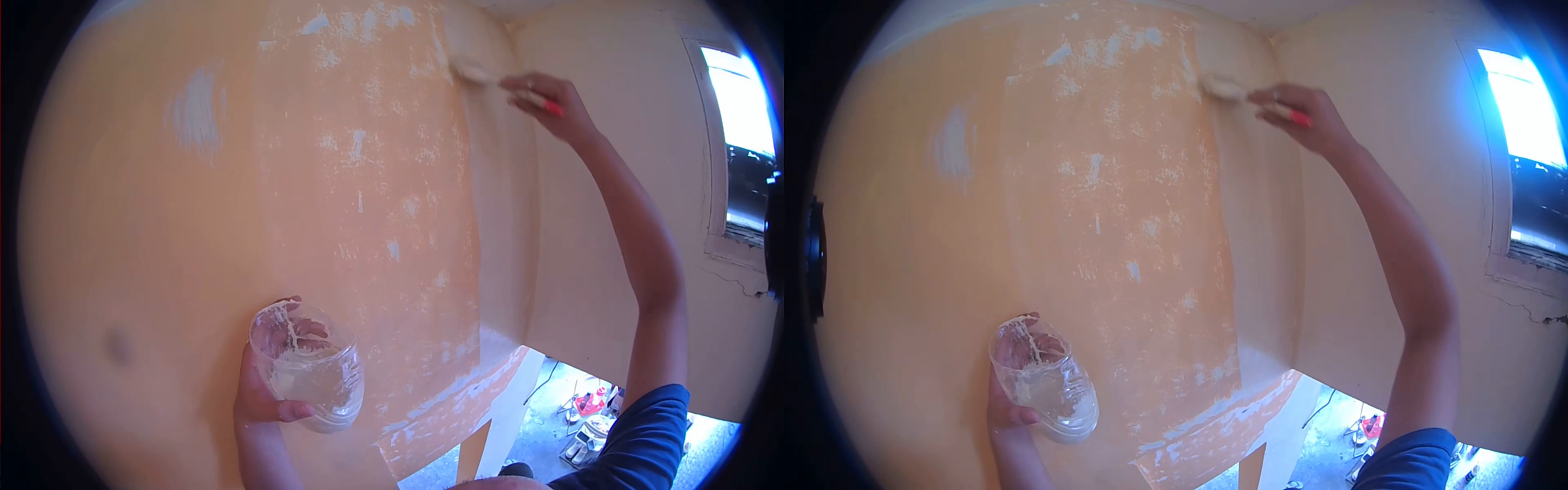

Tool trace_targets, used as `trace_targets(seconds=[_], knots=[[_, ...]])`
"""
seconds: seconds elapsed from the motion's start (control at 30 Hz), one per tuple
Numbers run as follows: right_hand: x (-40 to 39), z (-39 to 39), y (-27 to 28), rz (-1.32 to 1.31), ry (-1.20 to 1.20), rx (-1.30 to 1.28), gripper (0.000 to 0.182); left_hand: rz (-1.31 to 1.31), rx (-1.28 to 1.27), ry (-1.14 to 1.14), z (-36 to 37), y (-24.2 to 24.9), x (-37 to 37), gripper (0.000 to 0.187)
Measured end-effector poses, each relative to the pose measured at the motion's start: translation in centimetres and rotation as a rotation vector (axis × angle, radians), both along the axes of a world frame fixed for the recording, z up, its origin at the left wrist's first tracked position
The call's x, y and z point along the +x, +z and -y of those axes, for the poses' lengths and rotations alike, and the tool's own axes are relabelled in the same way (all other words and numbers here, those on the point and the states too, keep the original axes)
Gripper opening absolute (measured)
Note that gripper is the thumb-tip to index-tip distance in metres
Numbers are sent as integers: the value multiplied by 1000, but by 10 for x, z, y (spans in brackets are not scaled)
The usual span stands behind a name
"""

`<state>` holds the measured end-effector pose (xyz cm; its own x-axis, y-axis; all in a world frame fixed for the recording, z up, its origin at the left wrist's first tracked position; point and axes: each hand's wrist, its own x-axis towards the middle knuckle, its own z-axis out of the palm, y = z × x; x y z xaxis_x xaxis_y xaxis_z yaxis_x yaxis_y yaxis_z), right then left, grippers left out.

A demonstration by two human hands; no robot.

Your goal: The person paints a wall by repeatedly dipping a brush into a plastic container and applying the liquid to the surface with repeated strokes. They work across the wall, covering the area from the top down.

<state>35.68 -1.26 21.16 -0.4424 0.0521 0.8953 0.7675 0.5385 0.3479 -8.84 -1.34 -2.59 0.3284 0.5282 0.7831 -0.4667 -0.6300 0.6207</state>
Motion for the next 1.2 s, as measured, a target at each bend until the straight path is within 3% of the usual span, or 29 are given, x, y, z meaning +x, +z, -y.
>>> trace_targets(seconds=[0.13,0.17,0.23,0.33,0.4,0.6,0.67,0.7,0.83,0.9,1.03,1.1,1.2], knots=[[6,46,-66,97,-157,-211,25,-41,-14,-4,1,-1,-3,116],[12,55,-66,101,-157,-215,25,-41,-15,8,1,-1,-2,116],[23,68,-66,-193,-70,-531,27,-44,-21,19,1,-2,-1,116],[18,69,-31,-183,-137,-599,24,0,-17,34,1,-3,2,117],[12,50,-6,-161,-2,-482,20,-16,-29,31,2,-1,1,118],[8,21,70,-77,-12,-303,21,-17,-31,17,-1,-3,-2,119],[4,27,73,-111,-31,-22,23,10,-39,26,0,-4,-2,119],[3,26,70,-206,18,-25,23,33,-35,29,-1,-4,0,120],[7,2,37,-133,85,-116,22,20,-68,19,2,-4,0,120],[-3,8,-3,-48,-43,-74,22,-6,-54,-2,3,-3,0,119],[4,38,-64,40,-100,-248,21,-10,-54,-5,4,-3,0,119],[4,53,-60,87,-90,-330,21,5,-39,41,4,-3,2,118],[2,63,-32,-42,-182,-503,18,-41,-5,18,0,-3,-1,116]])
